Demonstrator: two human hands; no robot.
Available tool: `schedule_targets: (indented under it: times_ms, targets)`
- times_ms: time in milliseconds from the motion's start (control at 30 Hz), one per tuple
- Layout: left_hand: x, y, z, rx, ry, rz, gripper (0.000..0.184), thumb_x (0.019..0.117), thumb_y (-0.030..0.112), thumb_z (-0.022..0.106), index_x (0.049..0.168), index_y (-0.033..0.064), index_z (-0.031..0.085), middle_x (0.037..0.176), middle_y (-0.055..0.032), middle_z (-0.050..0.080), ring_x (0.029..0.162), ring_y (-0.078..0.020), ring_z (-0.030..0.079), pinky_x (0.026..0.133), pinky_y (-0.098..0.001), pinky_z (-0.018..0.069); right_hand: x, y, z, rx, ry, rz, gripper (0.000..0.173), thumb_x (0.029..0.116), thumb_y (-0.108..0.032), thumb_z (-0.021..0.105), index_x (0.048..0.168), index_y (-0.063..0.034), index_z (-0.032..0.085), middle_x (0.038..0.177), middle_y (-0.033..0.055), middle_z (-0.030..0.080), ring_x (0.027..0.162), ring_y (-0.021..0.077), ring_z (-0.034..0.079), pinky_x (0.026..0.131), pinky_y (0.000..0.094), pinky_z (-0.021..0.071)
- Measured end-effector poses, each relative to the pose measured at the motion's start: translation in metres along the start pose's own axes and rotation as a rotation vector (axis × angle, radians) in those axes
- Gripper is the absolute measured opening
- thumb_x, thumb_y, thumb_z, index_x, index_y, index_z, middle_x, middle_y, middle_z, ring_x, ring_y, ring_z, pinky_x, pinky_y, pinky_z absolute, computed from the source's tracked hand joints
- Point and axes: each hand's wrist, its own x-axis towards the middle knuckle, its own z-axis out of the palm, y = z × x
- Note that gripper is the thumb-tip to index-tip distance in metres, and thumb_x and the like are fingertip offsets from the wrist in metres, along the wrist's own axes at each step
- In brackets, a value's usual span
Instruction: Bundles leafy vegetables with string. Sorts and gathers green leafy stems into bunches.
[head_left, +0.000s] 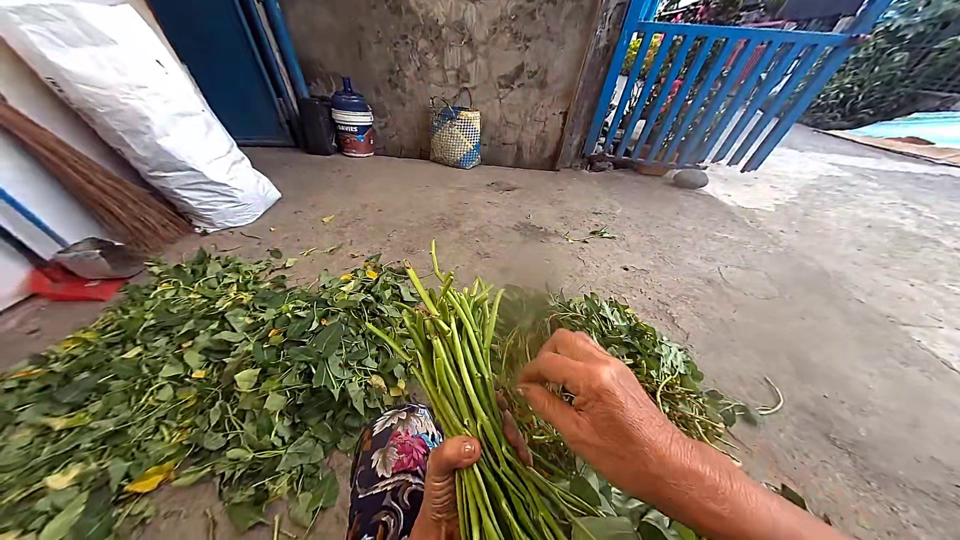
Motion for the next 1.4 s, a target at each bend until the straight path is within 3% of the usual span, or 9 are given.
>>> schedule_targets:
  times_ms: [100, 167, 367, 467, 667, 800, 1100, 1233, 1400]
  targets:
    - [-0.007, 0.002, 0.014, 0.096, 0.069, 0.106, 0.021, 0.0884, 0.011, 0.070, 0.107, 0.0065, 0.079, 0.101, -0.0083, 0.078, 0.095, -0.0145, 0.076, 0.088, -0.0313, 0.0611, -0.006, -0.010, 0.000, 0.378, -0.275, 0.129, 0.025, 0.0988, -0.037, 0.066, 0.100, -0.0124, 0.074, 0.086, -0.0025, 0.069, 0.075, 0.0057, 0.065, 0.071, 0.0258, 0.0572]
    - [-0.008, 0.002, 0.014, 0.106, 0.083, 0.104, 0.020, 0.0879, 0.011, 0.071, 0.106, 0.0069, 0.079, 0.099, -0.0072, 0.079, 0.093, -0.0126, 0.076, 0.087, -0.0294, 0.0611, -0.010, -0.013, 0.005, 0.383, -0.335, 0.147, 0.026, 0.0958, -0.036, 0.070, 0.101, -0.0102, 0.073, 0.086, -0.0006, 0.069, 0.074, 0.0073, 0.064, 0.071, 0.0274, 0.0554]
    - [-0.008, 0.000, 0.016, 0.119, 0.148, 0.113, 0.017, 0.0869, 0.011, 0.072, 0.101, 0.0067, 0.079, 0.095, -0.0078, 0.079, 0.089, -0.0130, 0.076, 0.084, -0.0296, 0.0618, -0.019, -0.023, 0.022, 0.137, -0.110, 0.067, 0.021, 0.0897, -0.032, 0.072, 0.097, -0.0118, 0.070, 0.083, -0.0004, 0.065, 0.070, 0.0093, 0.062, 0.063, 0.0287, 0.0545]
    - [-0.006, 0.000, 0.018, 0.108, 0.149, 0.110, 0.016, 0.0873, 0.010, 0.072, 0.101, 0.0056, 0.078, 0.095, -0.0092, 0.078, 0.088, -0.0141, 0.076, 0.083, -0.0307, 0.0620, -0.018, -0.027, 0.025, 0.146, -0.090, 0.073, 0.018, 0.0921, -0.028, 0.068, 0.096, -0.0110, 0.072, 0.083, 0.0003, 0.067, 0.069, 0.0087, 0.064, 0.064, 0.0273, 0.0554]
    - [-0.006, 0.003, 0.019, 0.120, 0.172, 0.142, 0.019, 0.0849, 0.007, 0.073, 0.103, 0.0043, 0.077, 0.095, -0.0107, 0.078, 0.088, -0.0161, 0.076, 0.083, -0.0328, 0.0625, -0.010, -0.029, 0.015, 0.335, -0.269, 0.217, 0.019, 0.0980, -0.028, 0.060, 0.100, -0.0128, 0.071, 0.089, -0.0025, 0.069, 0.079, 0.0048, 0.065, 0.072, 0.0247, 0.0549]
    - [-0.006, 0.003, 0.019, 0.127, 0.223, 0.174, 0.020, 0.0837, 0.006, 0.074, 0.103, 0.0034, 0.076, 0.093, -0.0111, 0.077, 0.086, -0.0165, 0.076, 0.081, -0.0330, 0.0627, -0.003, -0.026, 0.010, 0.509, -0.382, 0.274, 0.019, 0.0990, -0.030, 0.062, 0.100, -0.0136, 0.071, 0.090, -0.0036, 0.067, 0.081, 0.0049, 0.063, 0.073, 0.0246, 0.0535]
    - [-0.002, 0.006, 0.023, 0.132, 0.245, 0.172, 0.019, 0.0846, 0.011, 0.074, 0.102, 0.0046, 0.078, 0.093, -0.0099, 0.078, 0.087, -0.0143, 0.076, 0.080, -0.0298, 0.0628, -0.008, -0.037, 0.003, 0.475, -0.355, 0.242, 0.020, 0.1026, -0.025, 0.051, 0.104, -0.0086, 0.062, 0.086, 0.0030, 0.063, 0.077, 0.0112, 0.063, 0.070, 0.0302, 0.0519]
    - [0.000, 0.007, 0.029, 0.190, 0.338, 0.175, 0.013, 0.0818, 0.015, 0.078, 0.093, 0.0088, 0.080, 0.088, -0.0083, 0.078, 0.083, -0.0135, 0.076, 0.077, -0.0306, 0.0635, -0.005, -0.037, -0.005, 0.415, -0.373, 0.235, 0.021, 0.1057, -0.022, 0.047, 0.111, -0.0063, 0.059, 0.092, 0.0059, 0.063, 0.083, 0.0136, 0.063, 0.074, 0.0312, 0.0523]
    - [0.001, 0.006, 0.030, 0.235, 0.314, 0.126, 0.017, 0.0810, 0.011, 0.079, 0.098, 0.0075, 0.079, 0.091, -0.0098, 0.078, 0.085, -0.0153, 0.077, 0.080, -0.0329, 0.0634, -0.002, -0.032, -0.006, 0.378, -0.483, 0.216, 0.021, 0.1054, -0.019, 0.049, 0.114, -0.0028, 0.059, 0.094, 0.0126, 0.065, 0.088, 0.0241, 0.066, 0.079, 0.0437, 0.0544]
